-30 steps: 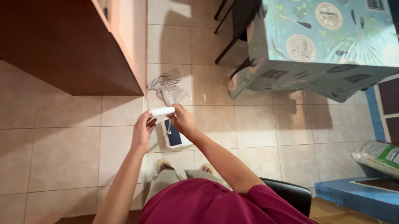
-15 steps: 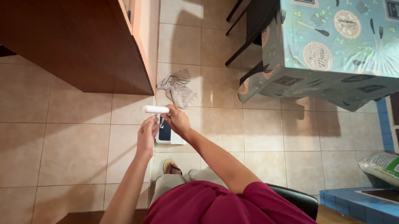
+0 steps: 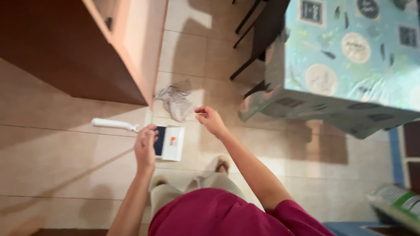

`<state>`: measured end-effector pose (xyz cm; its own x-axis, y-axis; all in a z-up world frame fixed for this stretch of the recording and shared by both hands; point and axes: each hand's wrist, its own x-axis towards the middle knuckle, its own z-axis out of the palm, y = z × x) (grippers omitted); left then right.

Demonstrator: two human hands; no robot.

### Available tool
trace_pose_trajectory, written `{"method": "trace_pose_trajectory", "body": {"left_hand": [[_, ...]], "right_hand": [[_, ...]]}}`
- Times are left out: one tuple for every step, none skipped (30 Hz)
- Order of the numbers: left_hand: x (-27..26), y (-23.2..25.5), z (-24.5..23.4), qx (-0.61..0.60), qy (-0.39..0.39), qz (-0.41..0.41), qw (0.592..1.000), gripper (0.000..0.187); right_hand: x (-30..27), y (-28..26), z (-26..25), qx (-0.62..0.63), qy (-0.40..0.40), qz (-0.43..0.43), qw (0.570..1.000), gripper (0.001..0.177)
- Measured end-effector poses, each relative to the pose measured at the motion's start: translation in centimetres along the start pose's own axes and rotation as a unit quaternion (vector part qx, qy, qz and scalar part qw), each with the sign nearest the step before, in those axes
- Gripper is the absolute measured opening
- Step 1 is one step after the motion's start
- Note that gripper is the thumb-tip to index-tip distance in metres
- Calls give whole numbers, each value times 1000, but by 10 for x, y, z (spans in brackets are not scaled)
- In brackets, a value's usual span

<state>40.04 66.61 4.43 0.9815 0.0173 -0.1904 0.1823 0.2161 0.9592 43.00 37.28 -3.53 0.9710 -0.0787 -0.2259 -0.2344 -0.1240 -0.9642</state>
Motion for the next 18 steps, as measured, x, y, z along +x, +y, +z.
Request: {"method": "trace_pose_trajectory", "body": {"left_hand": [[3, -9, 14, -18, 13, -5, 1000, 33], [6, -17, 27, -30, 26, -13, 999, 34], [5, -23, 37, -42, 42, -23, 998, 34], [4, -30, 50, -54, 58, -32, 996, 34], [4, -36, 64, -64, 69, -41, 995, 34], [4, -42, 78, -75, 80, -49, 993, 33], [5, -47, 89, -83, 91, -56, 991, 33], [9, -51, 102, -85, 103, -57, 989, 33], [12, -54, 113, -83, 113, -61, 988, 33], [16, -56, 122, -81, 124, -66, 987, 33], [21, -59, 130, -87, 128, -75, 985, 33], [26, -62, 137, -92, 131, -84, 983, 33], [36, -61, 142, -95, 134, -89, 982, 33], [45, -61, 147, -81, 133, -86, 984, 33], [54, -61, 151, -66, 129, -82, 986, 34], [65, -61, 154, -50, 126, -79, 988, 34], [79, -61, 156, -36, 122, -70, 989, 34], [94, -63, 157, -21, 118, -61, 991, 35]], "right_hand": [[1, -2, -26, 20, -1, 12, 1000, 27], [2, -6, -52, 39, -2, 24, 999, 26], [1, -11, -74, 38, -9, 16, 999, 25], [3, -15, -96, 37, -16, 9, 999, 25], [7, -19, -116, 37, -25, 1, 999, 26], [11, -23, -135, 31, -30, -2, 999, 25], [17, -25, -149, 28, -36, -7, 999, 25], [25, -28, -162, 24, -42, -12, 999, 24], [32, -29, -171, 37, -46, -6, 998, 23], [41, -29, -180, 50, -50, 0, 998, 22], [50, -27, -188, 60, -55, 5, 997, 21], [57, -24, -194, 51, -61, 10, 997, 21], [71, -24, -196, 45, -67, 11, 997, 21], [86, -24, -197, 39, -73, 12, 996, 20], [99, -23, -197, 28, -78, 13, 996, 21], [110, -22, -195, 17, -84, 13, 996, 21], [123, -20, -194, 7, -86, 13, 996, 22], [139, -18, -192, 15, -91, 8, 996, 22]]}}
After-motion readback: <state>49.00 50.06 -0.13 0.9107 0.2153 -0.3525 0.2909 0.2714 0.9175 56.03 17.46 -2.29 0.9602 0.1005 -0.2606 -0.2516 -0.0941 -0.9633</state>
